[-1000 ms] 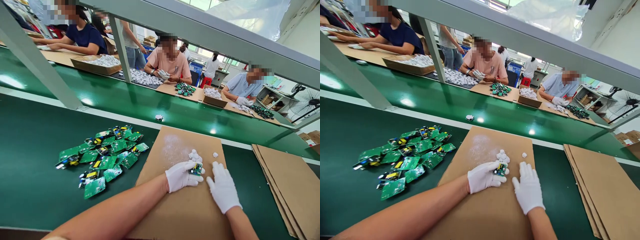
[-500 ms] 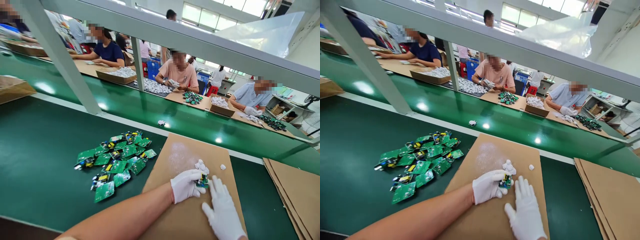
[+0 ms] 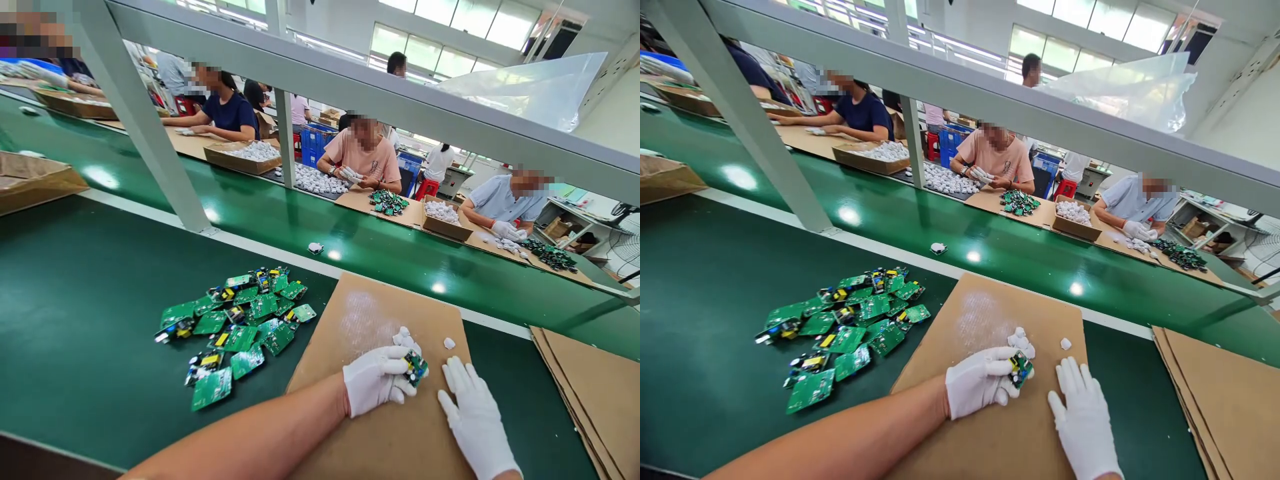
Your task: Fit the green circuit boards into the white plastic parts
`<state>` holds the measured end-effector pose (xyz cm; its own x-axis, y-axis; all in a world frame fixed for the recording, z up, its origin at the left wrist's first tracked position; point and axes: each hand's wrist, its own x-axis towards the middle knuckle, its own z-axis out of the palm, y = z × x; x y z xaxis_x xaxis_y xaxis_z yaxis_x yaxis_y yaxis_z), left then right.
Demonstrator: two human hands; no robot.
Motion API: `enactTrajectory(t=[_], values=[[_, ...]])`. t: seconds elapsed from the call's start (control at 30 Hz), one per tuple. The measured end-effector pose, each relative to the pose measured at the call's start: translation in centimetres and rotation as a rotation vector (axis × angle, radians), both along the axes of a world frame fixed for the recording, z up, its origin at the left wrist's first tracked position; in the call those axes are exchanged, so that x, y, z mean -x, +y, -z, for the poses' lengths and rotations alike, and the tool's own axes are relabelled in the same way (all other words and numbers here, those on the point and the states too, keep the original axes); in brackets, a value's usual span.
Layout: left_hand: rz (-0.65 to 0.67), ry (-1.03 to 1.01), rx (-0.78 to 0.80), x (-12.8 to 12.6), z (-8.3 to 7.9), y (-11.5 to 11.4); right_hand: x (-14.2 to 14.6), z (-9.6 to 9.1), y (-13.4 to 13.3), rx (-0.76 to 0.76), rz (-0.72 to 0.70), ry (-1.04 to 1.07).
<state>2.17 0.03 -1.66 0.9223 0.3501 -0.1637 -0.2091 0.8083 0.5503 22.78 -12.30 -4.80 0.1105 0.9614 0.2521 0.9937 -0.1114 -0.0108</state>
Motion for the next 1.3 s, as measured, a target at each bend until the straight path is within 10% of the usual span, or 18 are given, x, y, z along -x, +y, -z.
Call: enactTrajectory(t=[0.27, 0.47, 1.3], values=[[-0.109, 0.012, -0.138, 0.2, -1.0, 0.4, 3.4, -5.9, 2.3, -0.183, 0.149, 0.861], [-0.189, 0.171, -0.316, -0.1, -1.1, 0.5, 7.2, -4.9, 3.1, -0.323, 0.120, 1.342], [-0.257, 0.203, -0.511, -0.6, -0.3, -1.1, 6.9, -2.9, 3.6, -0.503, -0.144, 0.272]])
